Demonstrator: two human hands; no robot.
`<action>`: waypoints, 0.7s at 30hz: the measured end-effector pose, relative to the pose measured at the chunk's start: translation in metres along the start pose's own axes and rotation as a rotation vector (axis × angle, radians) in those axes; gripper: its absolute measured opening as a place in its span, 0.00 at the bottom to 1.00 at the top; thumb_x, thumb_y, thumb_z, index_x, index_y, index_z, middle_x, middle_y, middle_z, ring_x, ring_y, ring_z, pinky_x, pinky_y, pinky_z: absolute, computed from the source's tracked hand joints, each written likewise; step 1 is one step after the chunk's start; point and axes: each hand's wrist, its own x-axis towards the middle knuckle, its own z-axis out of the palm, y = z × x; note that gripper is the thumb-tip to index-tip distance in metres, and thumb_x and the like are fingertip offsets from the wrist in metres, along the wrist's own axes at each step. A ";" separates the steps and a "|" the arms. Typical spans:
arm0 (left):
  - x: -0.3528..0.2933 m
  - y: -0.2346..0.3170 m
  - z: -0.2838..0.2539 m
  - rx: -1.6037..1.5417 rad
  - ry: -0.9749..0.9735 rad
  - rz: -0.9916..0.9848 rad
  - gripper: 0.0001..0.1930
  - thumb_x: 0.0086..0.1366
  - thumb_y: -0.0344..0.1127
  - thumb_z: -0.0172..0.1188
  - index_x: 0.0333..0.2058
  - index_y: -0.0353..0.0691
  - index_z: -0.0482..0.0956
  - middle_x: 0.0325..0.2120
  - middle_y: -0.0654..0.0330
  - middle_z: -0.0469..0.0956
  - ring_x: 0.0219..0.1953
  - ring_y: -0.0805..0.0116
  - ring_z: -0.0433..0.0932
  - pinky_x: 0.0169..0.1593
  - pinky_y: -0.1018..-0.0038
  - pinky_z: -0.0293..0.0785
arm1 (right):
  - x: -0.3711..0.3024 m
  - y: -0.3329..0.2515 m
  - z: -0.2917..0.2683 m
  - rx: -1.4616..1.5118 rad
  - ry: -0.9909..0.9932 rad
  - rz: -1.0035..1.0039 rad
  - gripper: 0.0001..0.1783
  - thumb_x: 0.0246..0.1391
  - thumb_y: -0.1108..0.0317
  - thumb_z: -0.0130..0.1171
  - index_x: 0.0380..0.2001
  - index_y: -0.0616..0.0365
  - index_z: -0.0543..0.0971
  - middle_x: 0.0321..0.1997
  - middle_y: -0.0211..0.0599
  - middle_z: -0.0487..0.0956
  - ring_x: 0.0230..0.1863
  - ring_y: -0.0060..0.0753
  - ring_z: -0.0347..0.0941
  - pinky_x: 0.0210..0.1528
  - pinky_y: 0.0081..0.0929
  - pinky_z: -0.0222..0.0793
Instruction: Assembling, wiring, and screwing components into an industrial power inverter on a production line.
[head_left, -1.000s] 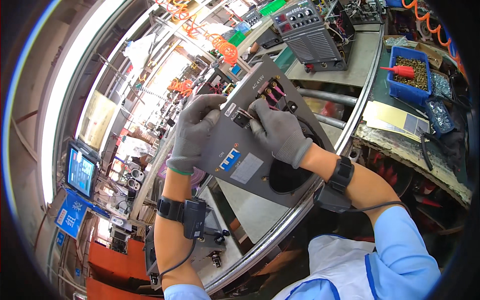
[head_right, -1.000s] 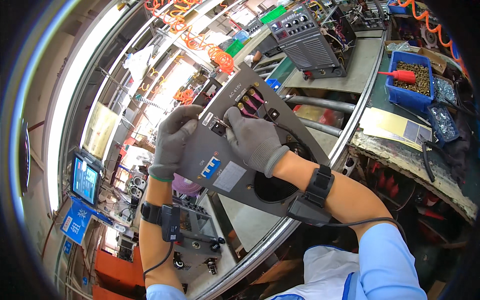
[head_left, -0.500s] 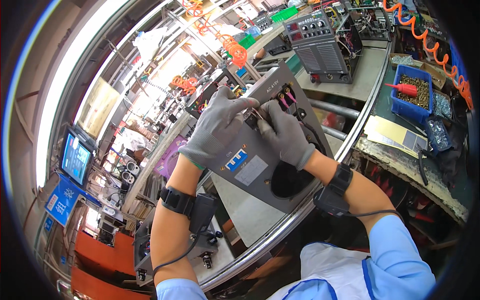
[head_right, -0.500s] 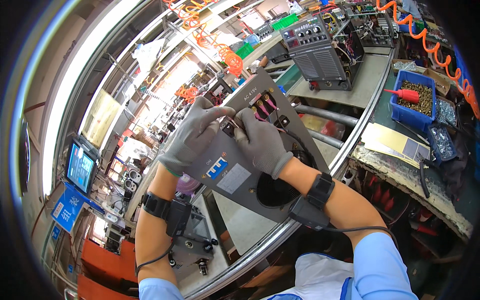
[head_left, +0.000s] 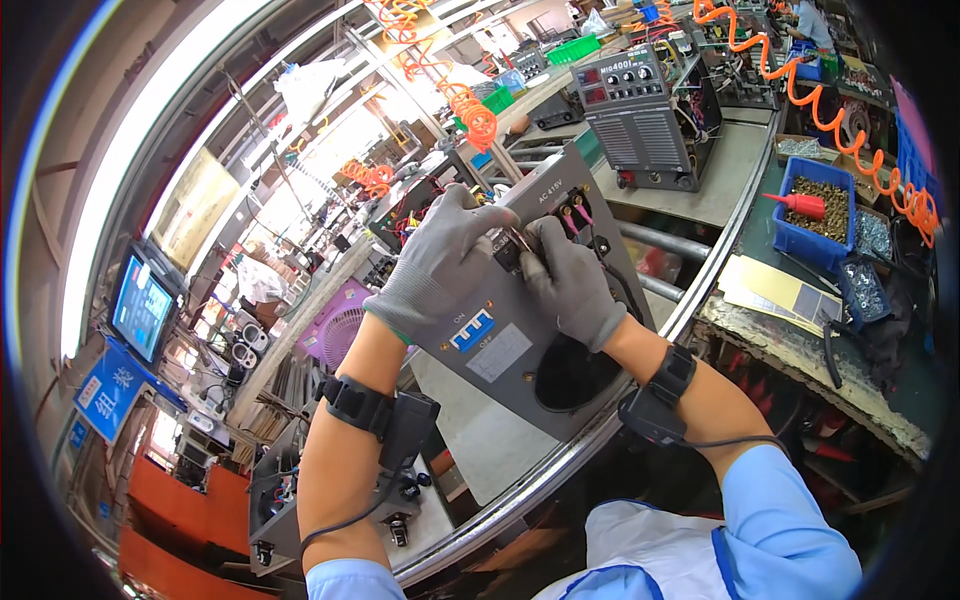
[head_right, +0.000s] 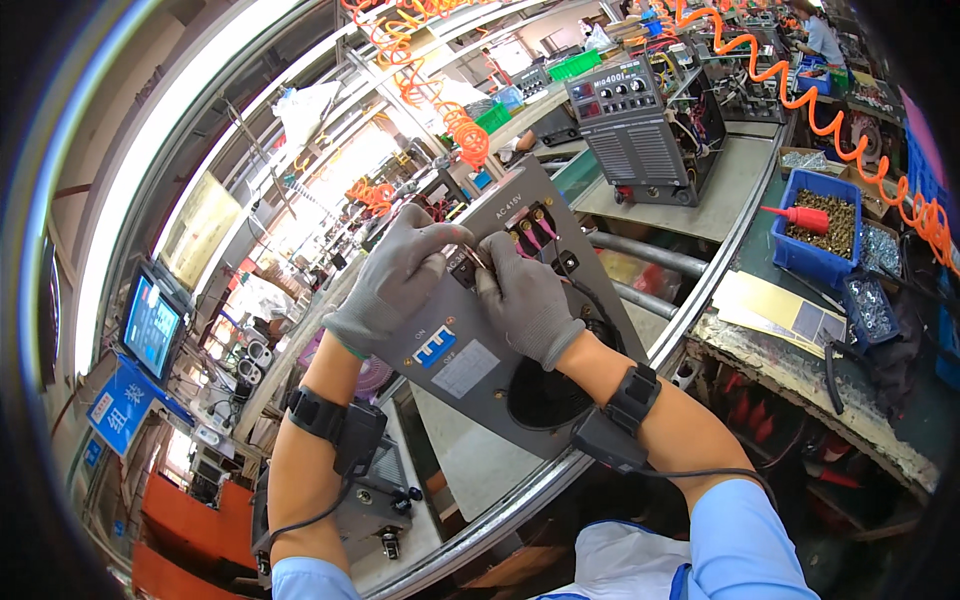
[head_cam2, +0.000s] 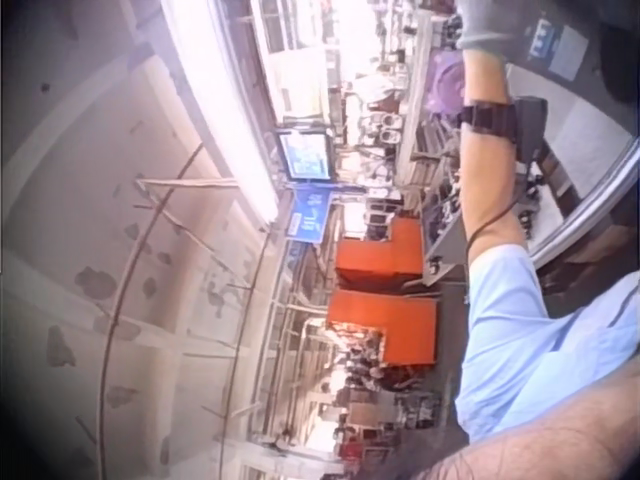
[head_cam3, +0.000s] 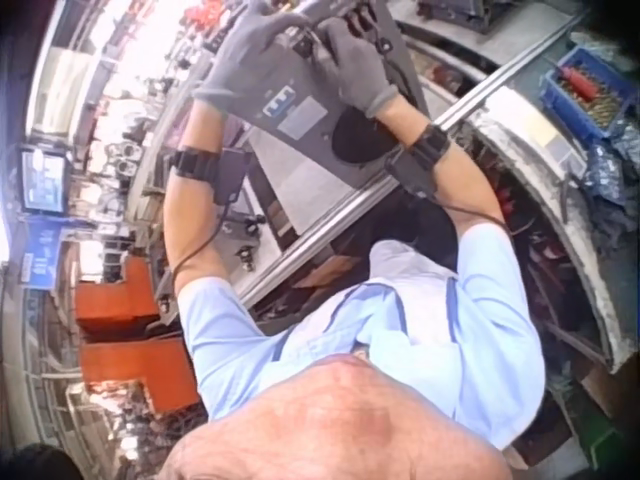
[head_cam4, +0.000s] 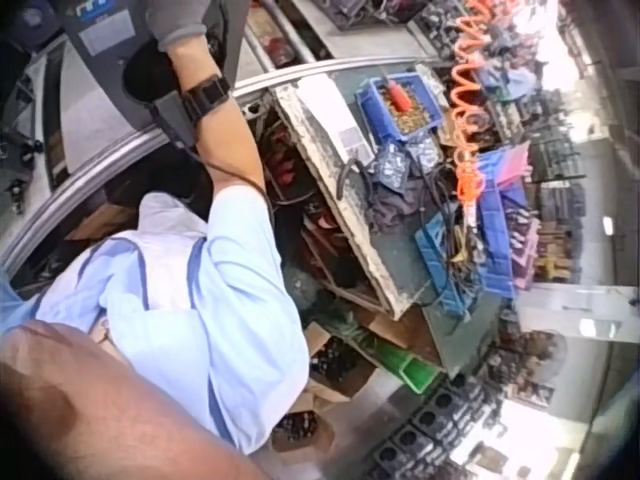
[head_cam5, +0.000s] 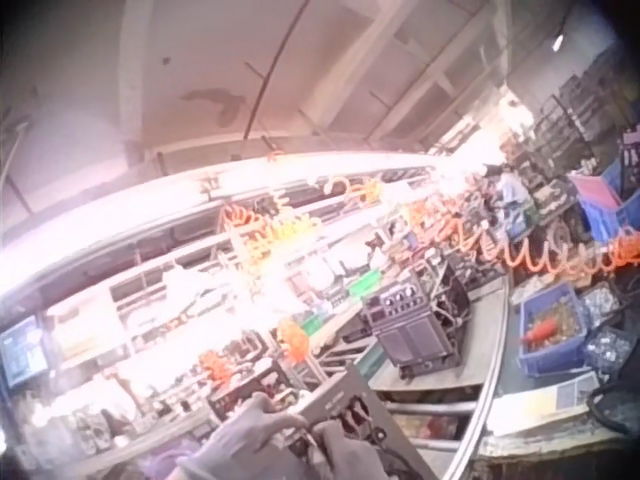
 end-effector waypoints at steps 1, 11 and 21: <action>0.000 0.000 0.000 0.003 0.003 0.005 0.15 0.53 0.25 0.45 0.40 0.41 0.74 0.30 0.54 0.62 0.34 0.60 0.65 0.40 0.68 0.63 | 0.000 0.002 0.000 0.027 0.011 -0.030 0.07 0.53 0.70 0.49 0.36 0.56 0.65 0.21 0.47 0.73 0.25 0.52 0.72 0.25 0.44 0.65; 0.000 -0.002 0.000 0.024 0.003 0.016 0.16 0.52 0.26 0.46 0.39 0.44 0.75 0.30 0.50 0.64 0.35 0.52 0.68 0.40 0.63 0.65 | 0.002 0.002 0.004 -0.054 0.056 -0.196 0.08 0.54 0.68 0.50 0.36 0.56 0.65 0.20 0.46 0.73 0.24 0.51 0.73 0.24 0.42 0.67; 0.000 0.000 0.005 0.032 0.077 -0.023 0.11 0.51 0.24 0.47 0.33 0.39 0.74 0.30 0.53 0.64 0.35 0.56 0.68 0.41 0.66 0.65 | -0.008 -0.001 -0.010 0.165 0.024 0.047 0.11 0.52 0.73 0.50 0.40 0.59 0.65 0.27 0.48 0.76 0.27 0.45 0.76 0.30 0.33 0.70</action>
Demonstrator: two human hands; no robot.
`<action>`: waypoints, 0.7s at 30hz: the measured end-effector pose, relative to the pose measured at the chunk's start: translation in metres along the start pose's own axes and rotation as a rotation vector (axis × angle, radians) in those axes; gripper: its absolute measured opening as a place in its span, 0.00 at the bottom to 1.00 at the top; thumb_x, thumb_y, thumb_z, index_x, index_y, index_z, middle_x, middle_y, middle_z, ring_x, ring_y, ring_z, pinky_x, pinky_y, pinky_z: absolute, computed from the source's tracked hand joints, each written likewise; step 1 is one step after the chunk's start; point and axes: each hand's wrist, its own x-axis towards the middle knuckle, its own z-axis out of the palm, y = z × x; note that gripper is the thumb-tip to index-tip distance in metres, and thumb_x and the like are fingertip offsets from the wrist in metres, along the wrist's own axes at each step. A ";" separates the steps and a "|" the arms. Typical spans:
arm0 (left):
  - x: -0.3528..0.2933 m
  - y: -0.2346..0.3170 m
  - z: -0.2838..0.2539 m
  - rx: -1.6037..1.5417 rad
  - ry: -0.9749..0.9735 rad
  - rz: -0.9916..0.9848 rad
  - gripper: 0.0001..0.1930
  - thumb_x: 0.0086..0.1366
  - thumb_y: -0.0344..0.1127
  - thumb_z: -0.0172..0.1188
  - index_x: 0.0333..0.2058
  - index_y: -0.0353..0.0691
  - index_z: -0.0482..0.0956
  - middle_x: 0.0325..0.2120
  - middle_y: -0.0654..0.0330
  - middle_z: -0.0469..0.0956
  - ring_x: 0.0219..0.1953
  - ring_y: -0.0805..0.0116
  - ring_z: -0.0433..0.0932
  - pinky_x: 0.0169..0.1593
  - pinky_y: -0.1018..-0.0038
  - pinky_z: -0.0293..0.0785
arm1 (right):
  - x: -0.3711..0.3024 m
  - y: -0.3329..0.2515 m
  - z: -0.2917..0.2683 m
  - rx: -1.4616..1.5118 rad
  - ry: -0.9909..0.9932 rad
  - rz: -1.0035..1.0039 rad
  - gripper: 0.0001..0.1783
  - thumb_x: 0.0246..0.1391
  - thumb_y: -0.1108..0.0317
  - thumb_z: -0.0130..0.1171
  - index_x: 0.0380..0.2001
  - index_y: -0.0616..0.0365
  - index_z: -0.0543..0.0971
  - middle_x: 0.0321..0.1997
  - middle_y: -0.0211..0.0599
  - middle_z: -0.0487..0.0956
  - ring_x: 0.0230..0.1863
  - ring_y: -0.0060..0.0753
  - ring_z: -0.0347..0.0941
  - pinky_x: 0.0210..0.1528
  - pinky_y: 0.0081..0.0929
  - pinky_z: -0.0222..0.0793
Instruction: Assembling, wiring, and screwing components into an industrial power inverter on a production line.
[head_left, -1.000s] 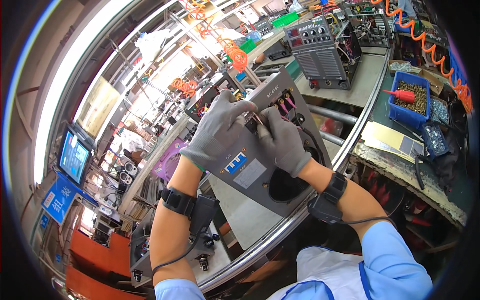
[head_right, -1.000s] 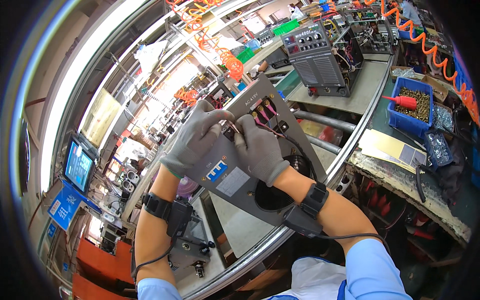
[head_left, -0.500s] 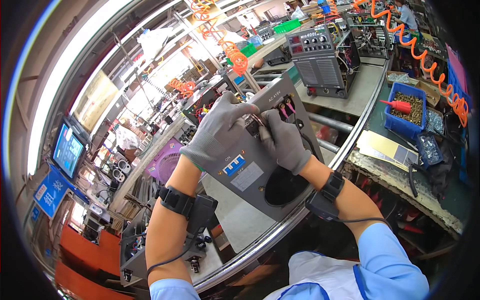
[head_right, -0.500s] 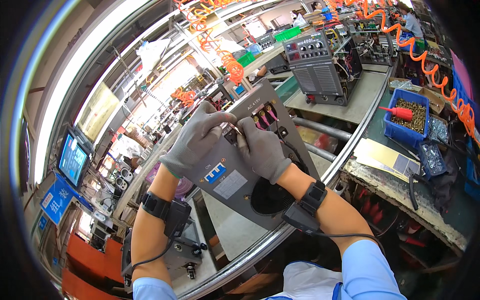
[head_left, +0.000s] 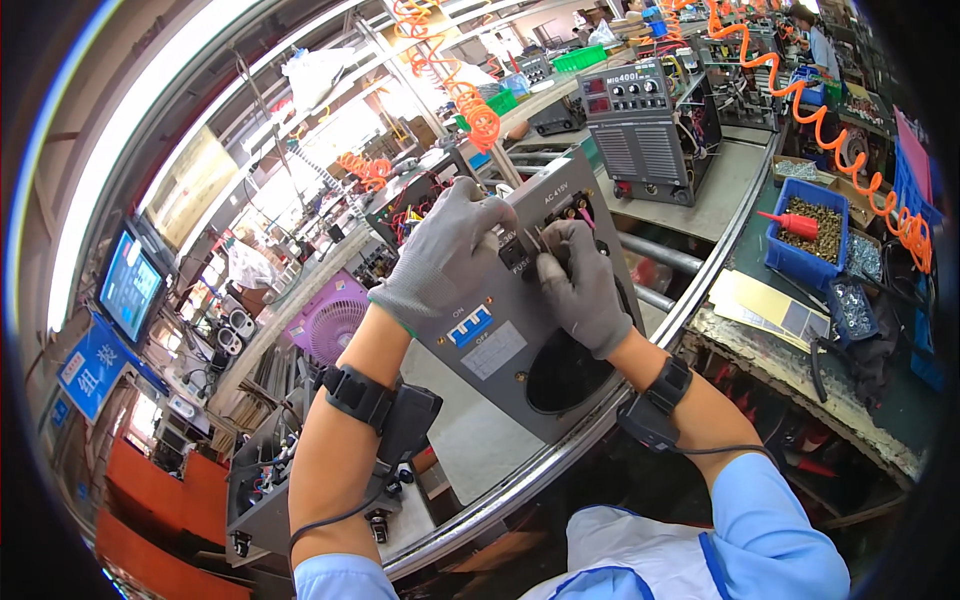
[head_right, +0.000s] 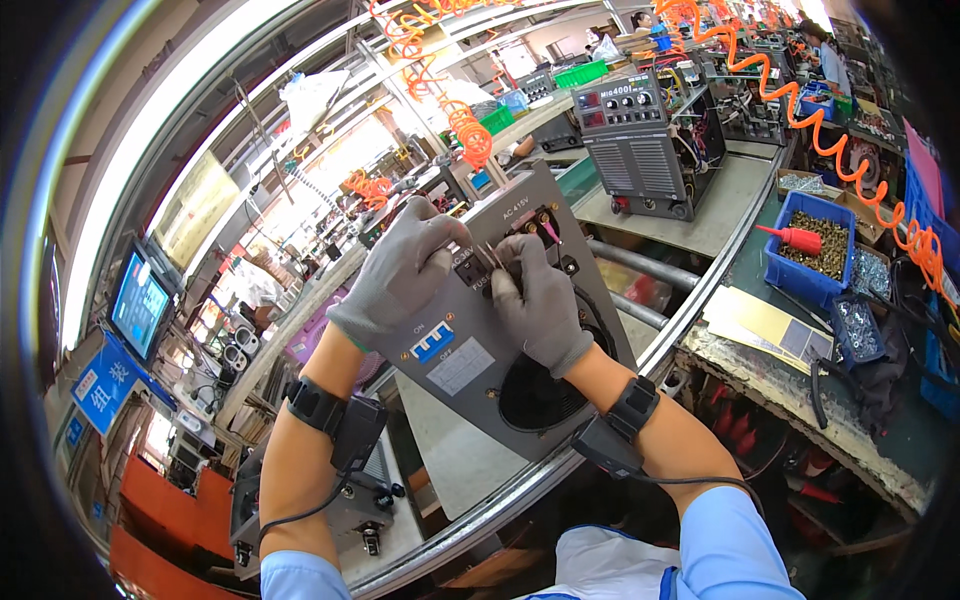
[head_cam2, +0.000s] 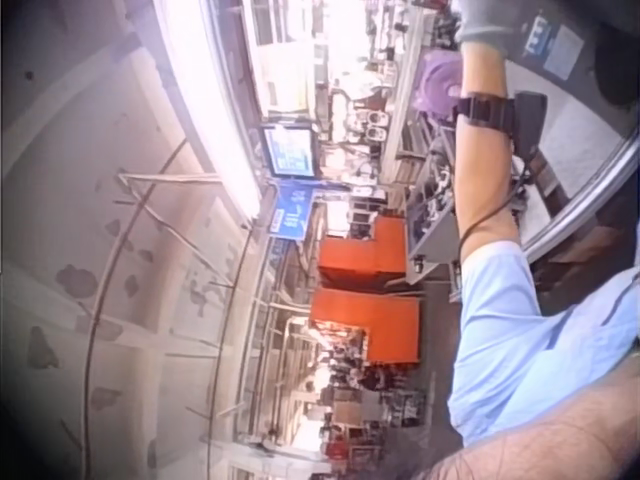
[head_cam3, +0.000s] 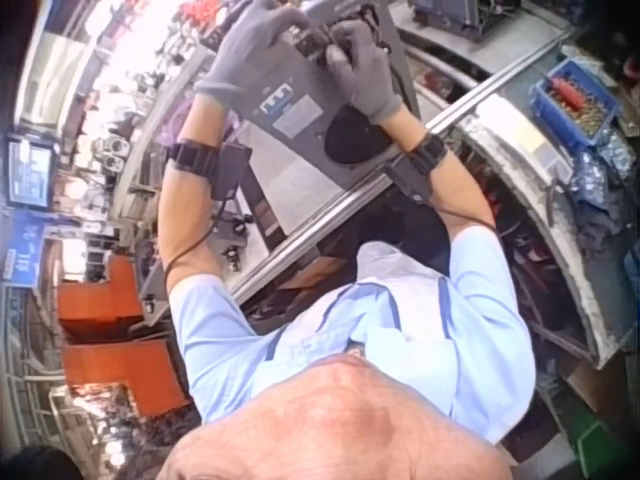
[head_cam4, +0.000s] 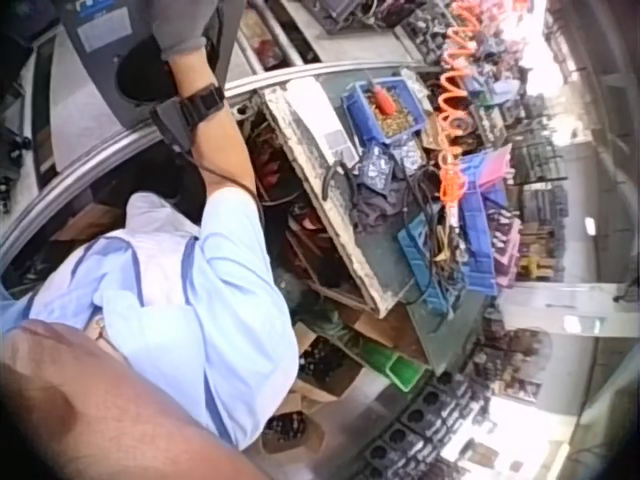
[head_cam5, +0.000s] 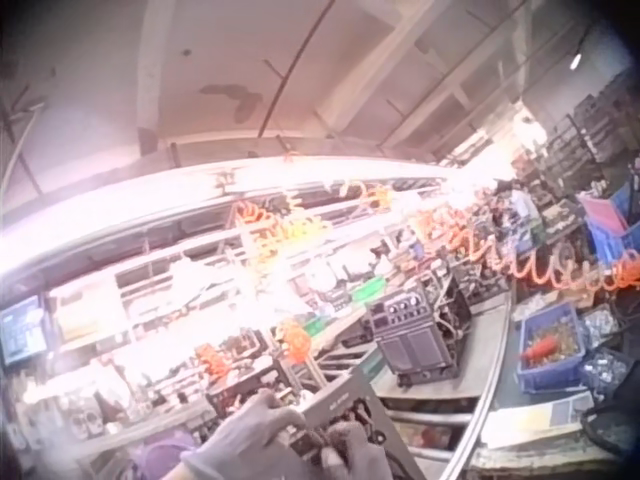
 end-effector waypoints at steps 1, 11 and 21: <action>0.000 0.001 0.000 0.006 0.000 -0.015 0.11 0.51 0.24 0.47 0.33 0.40 0.74 0.31 0.53 0.64 0.35 0.56 0.68 0.41 0.66 0.65 | 0.002 -0.003 0.000 0.113 0.002 0.062 0.13 0.51 0.74 0.49 0.41 0.60 0.65 0.28 0.47 0.77 0.26 0.41 0.76 0.31 0.31 0.70; -0.002 -0.005 0.001 -0.160 0.143 -0.035 0.10 0.49 0.22 0.50 0.31 0.38 0.76 0.29 0.55 0.66 0.35 0.61 0.68 0.40 0.70 0.65 | 0.019 -0.011 0.024 0.056 0.179 0.080 0.07 0.44 0.73 0.57 0.28 0.64 0.77 0.28 0.41 0.74 0.27 0.33 0.72 0.32 0.25 0.69; -0.028 0.012 0.003 0.266 0.536 -0.211 0.05 0.51 0.28 0.55 0.28 0.39 0.75 0.29 0.56 0.71 0.35 0.58 0.71 0.39 0.67 0.68 | 0.036 -0.033 0.019 0.123 0.112 0.320 0.04 0.44 0.74 0.59 0.22 0.65 0.77 0.18 0.32 0.76 0.19 0.18 0.71 0.23 0.19 0.68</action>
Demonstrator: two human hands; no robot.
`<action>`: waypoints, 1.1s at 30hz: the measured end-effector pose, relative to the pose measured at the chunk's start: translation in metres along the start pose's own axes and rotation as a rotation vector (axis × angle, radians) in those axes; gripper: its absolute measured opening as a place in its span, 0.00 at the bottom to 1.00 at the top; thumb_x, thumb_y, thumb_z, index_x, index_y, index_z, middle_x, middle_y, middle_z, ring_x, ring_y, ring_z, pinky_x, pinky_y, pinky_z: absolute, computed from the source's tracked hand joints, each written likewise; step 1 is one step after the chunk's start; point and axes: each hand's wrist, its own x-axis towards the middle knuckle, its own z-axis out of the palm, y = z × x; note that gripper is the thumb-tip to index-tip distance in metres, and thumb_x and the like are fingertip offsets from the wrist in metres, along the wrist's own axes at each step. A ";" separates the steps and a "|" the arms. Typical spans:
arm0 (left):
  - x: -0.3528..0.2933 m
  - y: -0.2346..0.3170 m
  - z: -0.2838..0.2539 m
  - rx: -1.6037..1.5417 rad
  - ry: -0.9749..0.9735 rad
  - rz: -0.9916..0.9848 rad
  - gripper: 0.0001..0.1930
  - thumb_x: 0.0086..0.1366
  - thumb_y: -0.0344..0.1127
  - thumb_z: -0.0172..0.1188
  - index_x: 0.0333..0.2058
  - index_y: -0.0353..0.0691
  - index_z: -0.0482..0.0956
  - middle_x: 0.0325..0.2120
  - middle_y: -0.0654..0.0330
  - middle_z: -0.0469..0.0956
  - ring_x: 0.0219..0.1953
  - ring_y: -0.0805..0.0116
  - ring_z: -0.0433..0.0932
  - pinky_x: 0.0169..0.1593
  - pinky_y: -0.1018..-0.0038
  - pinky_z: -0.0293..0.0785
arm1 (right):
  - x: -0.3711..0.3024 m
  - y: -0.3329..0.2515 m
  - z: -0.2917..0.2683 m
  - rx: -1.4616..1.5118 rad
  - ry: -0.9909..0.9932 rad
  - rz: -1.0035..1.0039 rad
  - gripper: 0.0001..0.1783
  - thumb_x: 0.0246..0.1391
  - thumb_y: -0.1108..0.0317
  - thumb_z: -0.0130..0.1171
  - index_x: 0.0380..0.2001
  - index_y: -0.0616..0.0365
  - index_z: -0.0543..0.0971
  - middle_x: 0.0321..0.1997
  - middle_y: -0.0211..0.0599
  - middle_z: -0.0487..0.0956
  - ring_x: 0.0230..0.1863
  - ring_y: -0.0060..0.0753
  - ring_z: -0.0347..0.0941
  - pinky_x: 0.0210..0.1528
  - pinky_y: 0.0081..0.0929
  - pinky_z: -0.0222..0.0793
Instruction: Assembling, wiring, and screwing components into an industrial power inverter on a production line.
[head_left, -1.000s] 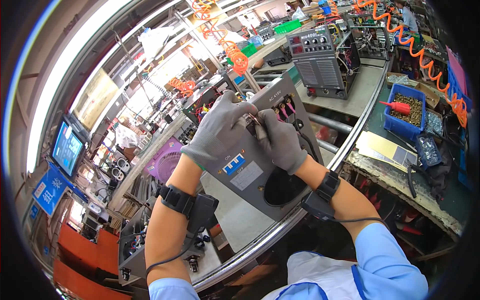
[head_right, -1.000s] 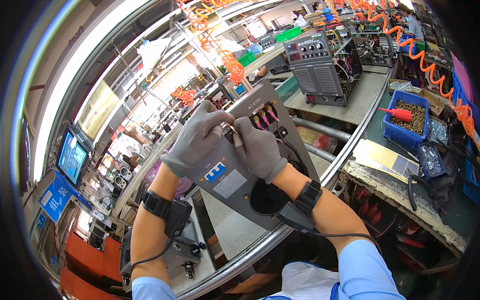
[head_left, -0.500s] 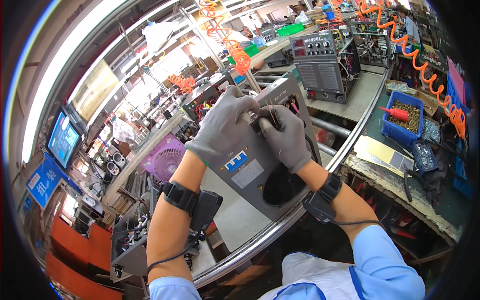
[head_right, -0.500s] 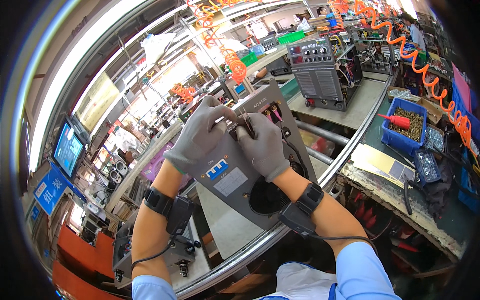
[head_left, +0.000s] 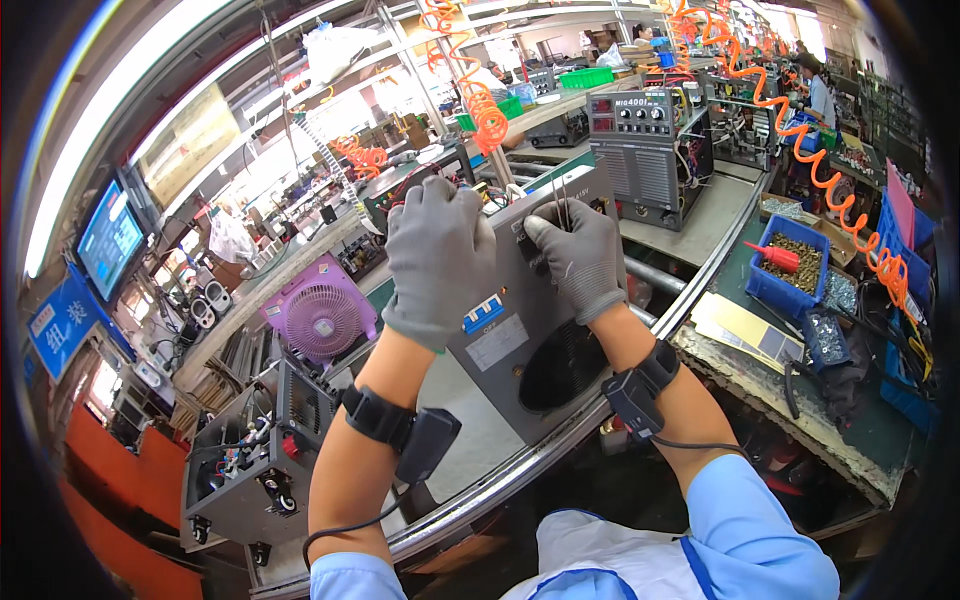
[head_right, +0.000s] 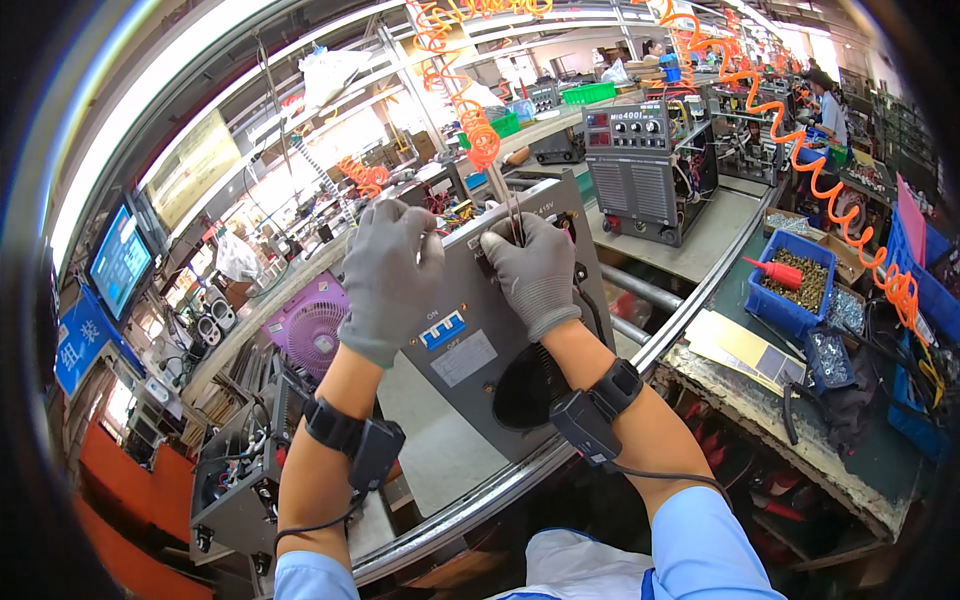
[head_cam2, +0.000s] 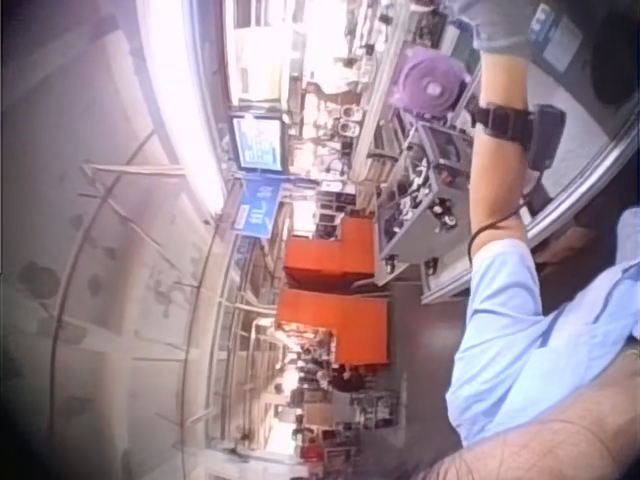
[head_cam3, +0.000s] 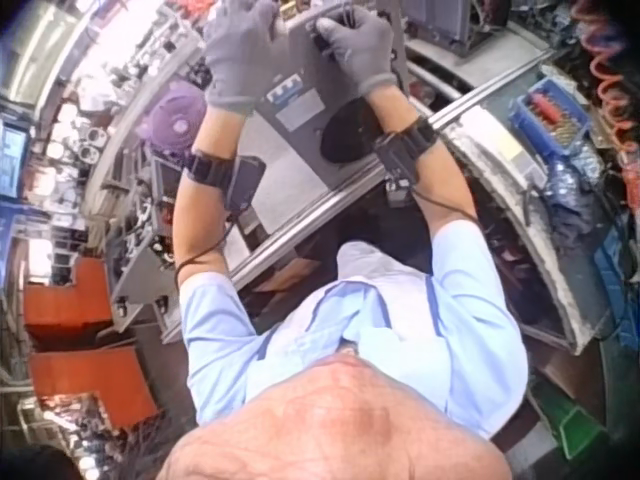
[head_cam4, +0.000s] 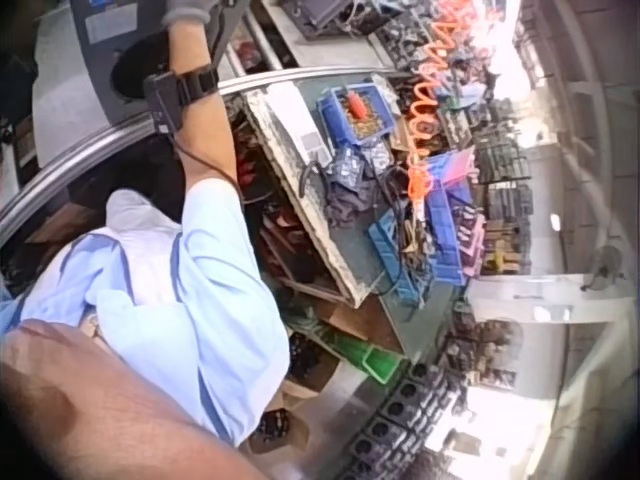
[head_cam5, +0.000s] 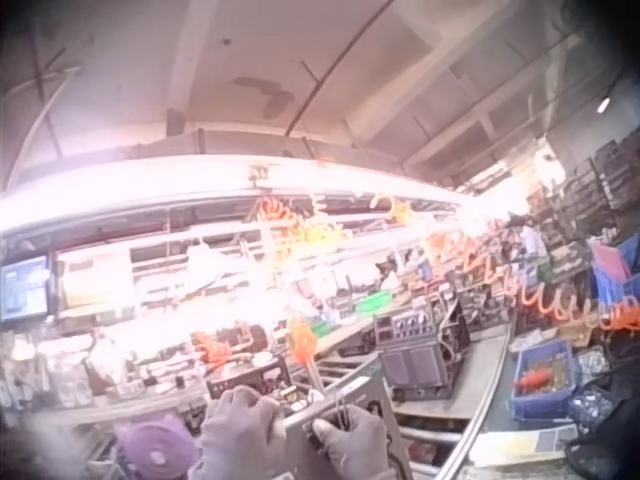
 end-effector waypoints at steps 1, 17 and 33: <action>-0.003 0.003 -0.002 0.139 -0.032 0.017 0.05 0.51 0.32 0.56 0.28 0.40 0.75 0.30 0.57 0.71 0.36 0.58 0.71 0.39 0.66 0.68 | 0.003 0.004 -0.001 0.009 -0.008 0.022 0.04 0.44 0.74 0.59 0.22 0.65 0.76 0.18 0.31 0.76 0.19 0.17 0.71 0.23 0.19 0.68; -0.016 -0.005 0.003 0.139 -0.096 -0.081 0.05 0.57 0.37 0.53 0.28 0.43 0.74 0.25 0.58 0.73 0.24 0.59 0.76 0.25 0.66 0.72 | -0.010 0.005 0.000 -0.225 0.096 -0.210 0.07 0.41 0.72 0.60 0.24 0.62 0.74 0.19 0.33 0.72 0.22 0.20 0.69 0.26 0.21 0.66; -0.018 -0.006 0.006 0.142 -0.074 -0.073 0.05 0.57 0.35 0.53 0.29 0.43 0.74 0.24 0.58 0.72 0.23 0.59 0.76 0.24 0.66 0.72 | 0.004 0.008 0.006 -0.132 -0.001 -0.113 0.05 0.43 0.73 0.58 0.20 0.63 0.76 0.15 0.31 0.74 0.17 0.17 0.69 0.21 0.19 0.66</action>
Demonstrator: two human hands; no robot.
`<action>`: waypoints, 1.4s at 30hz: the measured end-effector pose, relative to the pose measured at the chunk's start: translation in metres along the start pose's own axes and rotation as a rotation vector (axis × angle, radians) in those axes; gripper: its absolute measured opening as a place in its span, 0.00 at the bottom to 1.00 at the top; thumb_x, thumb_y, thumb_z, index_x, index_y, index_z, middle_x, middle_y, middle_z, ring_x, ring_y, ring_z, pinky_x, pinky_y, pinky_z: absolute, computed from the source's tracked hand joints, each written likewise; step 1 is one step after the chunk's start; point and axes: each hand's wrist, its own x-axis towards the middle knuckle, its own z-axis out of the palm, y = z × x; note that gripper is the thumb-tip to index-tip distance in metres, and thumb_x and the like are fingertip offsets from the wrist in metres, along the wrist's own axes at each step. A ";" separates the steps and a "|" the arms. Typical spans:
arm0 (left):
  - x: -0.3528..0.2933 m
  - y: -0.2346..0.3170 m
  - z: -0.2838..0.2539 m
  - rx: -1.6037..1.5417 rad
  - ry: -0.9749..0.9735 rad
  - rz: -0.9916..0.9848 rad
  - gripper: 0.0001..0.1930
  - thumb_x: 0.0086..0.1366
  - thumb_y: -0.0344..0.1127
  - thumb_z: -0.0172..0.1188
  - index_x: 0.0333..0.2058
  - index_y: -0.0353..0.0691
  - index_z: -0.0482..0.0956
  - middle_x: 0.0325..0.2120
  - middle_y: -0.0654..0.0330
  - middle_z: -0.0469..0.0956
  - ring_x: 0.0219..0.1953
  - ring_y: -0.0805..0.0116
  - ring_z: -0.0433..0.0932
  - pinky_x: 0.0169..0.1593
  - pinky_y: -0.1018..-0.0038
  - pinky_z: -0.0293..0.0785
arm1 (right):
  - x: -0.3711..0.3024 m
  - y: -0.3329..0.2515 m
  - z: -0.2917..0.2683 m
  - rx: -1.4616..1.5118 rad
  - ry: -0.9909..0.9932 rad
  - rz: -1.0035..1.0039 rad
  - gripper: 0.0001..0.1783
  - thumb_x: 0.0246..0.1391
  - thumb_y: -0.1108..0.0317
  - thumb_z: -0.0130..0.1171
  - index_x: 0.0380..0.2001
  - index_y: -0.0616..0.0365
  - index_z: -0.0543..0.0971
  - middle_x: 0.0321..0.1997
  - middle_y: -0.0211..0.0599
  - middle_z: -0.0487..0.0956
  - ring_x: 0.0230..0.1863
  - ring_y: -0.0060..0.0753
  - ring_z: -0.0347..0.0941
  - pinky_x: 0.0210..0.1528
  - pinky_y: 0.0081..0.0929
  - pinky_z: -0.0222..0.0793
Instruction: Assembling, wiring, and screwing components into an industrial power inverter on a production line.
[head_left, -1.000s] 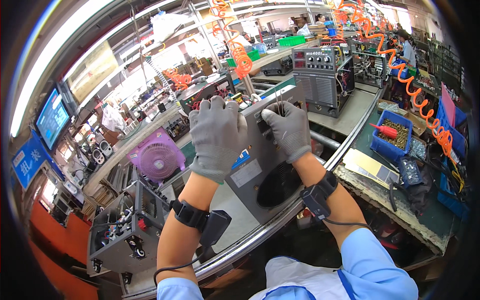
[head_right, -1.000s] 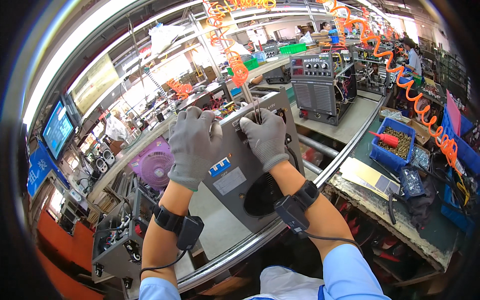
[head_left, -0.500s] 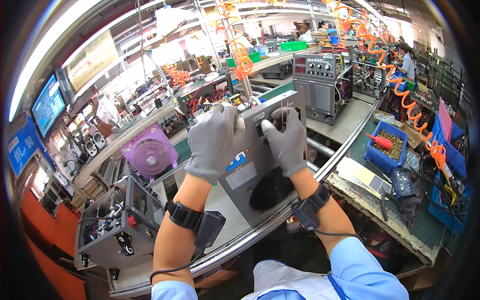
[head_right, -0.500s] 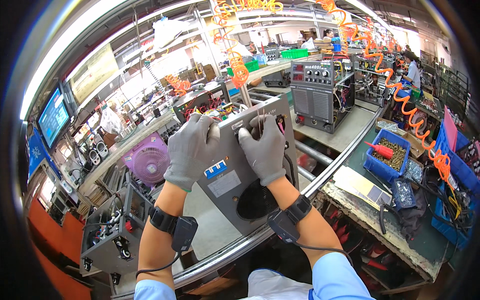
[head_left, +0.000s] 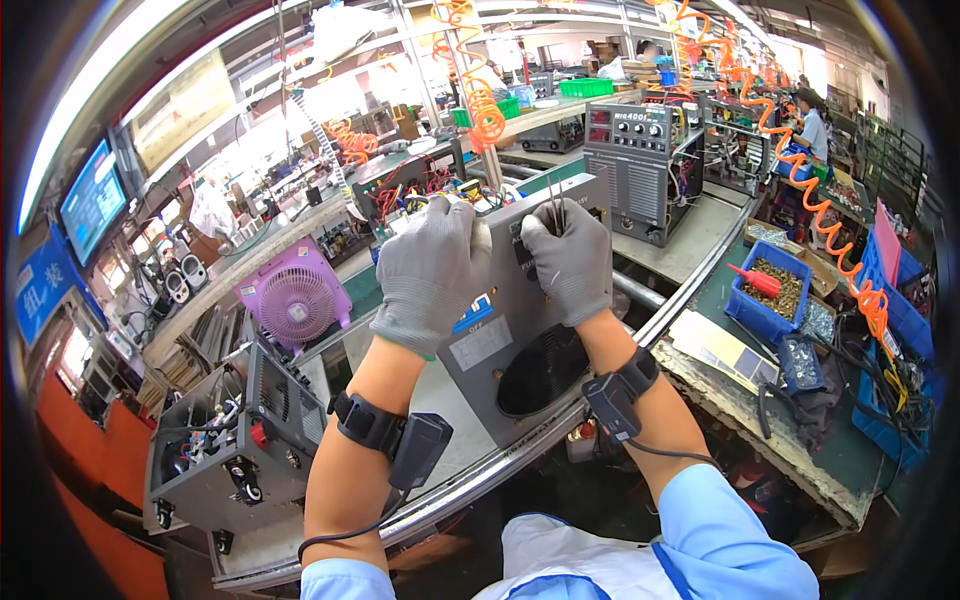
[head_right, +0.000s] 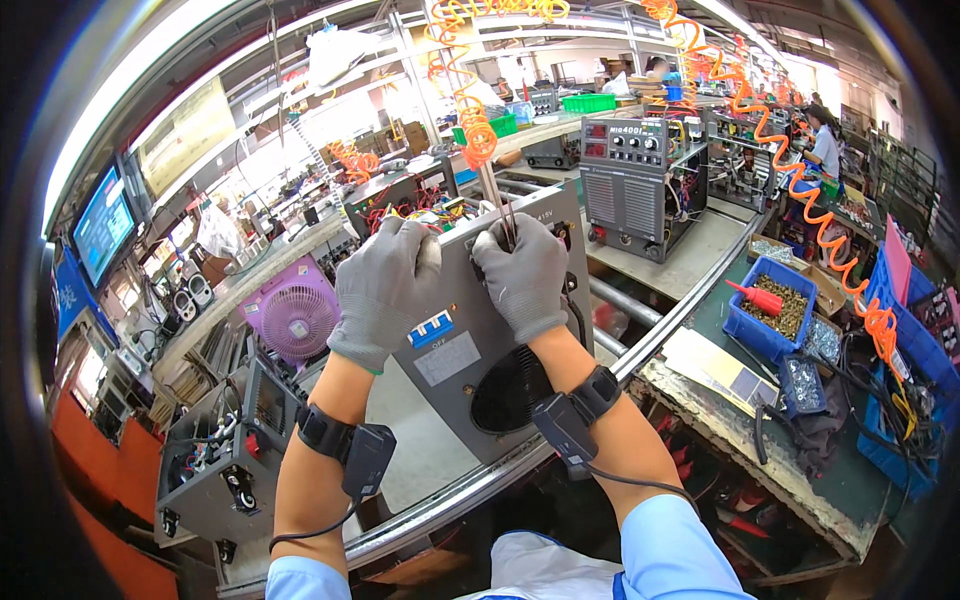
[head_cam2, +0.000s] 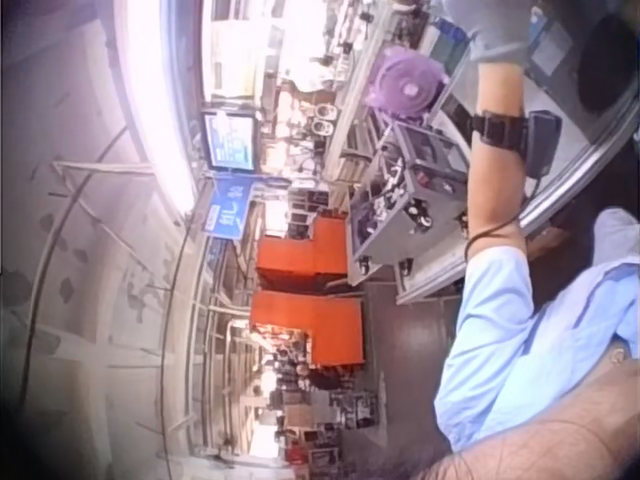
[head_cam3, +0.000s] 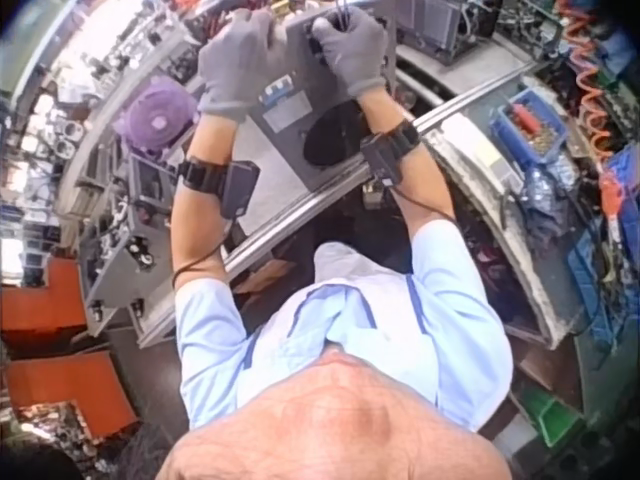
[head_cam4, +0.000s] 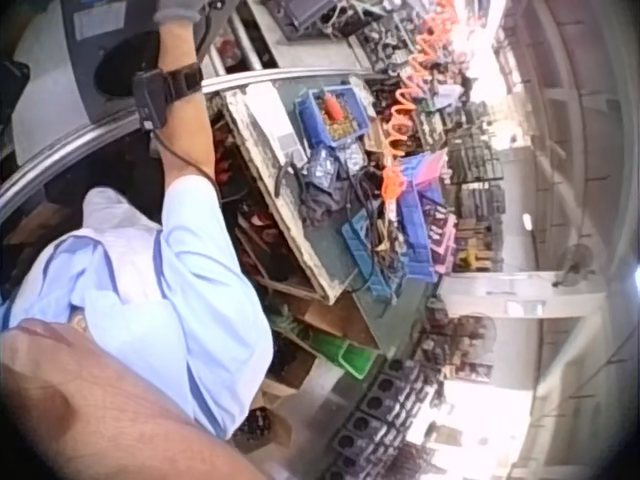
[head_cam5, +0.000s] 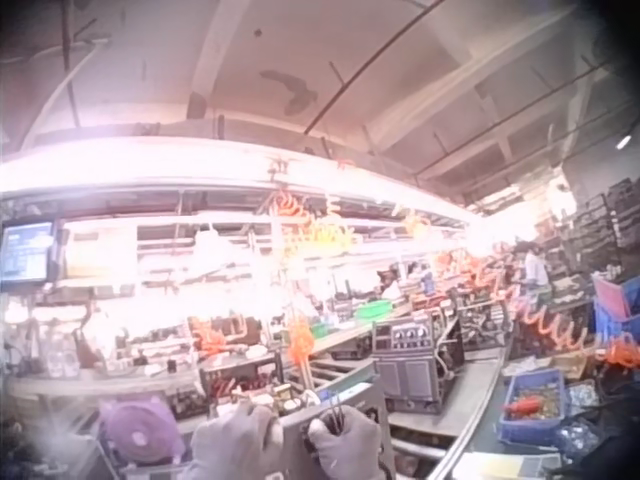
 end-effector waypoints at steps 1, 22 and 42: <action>0.000 0.000 0.000 -0.004 -0.011 -0.001 0.05 0.57 0.36 0.53 0.29 0.43 0.74 0.24 0.58 0.72 0.23 0.59 0.76 0.24 0.66 0.72 | -0.003 0.001 0.001 0.005 0.024 -0.053 0.04 0.44 0.73 0.59 0.21 0.63 0.76 0.16 0.29 0.74 0.18 0.14 0.67 0.21 0.17 0.65; 0.002 0.004 -0.007 -0.048 -0.083 -0.059 0.09 0.58 0.41 0.54 0.29 0.42 0.76 0.28 0.58 0.74 0.27 0.58 0.77 0.29 0.67 0.71 | -0.002 0.008 -0.003 0.263 -0.025 -0.017 0.05 0.47 0.75 0.58 0.21 0.62 0.73 0.17 0.21 0.71 0.20 0.09 0.62 0.22 0.13 0.62; 0.013 0.020 -0.006 0.107 -0.249 -0.215 0.21 0.51 0.56 0.59 0.26 0.40 0.74 0.27 0.56 0.73 0.25 0.59 0.77 0.25 0.66 0.71 | 0.000 0.008 0.003 0.091 0.059 -0.056 0.06 0.43 0.74 0.58 0.18 0.63 0.72 0.13 0.31 0.72 0.16 0.16 0.66 0.20 0.19 0.63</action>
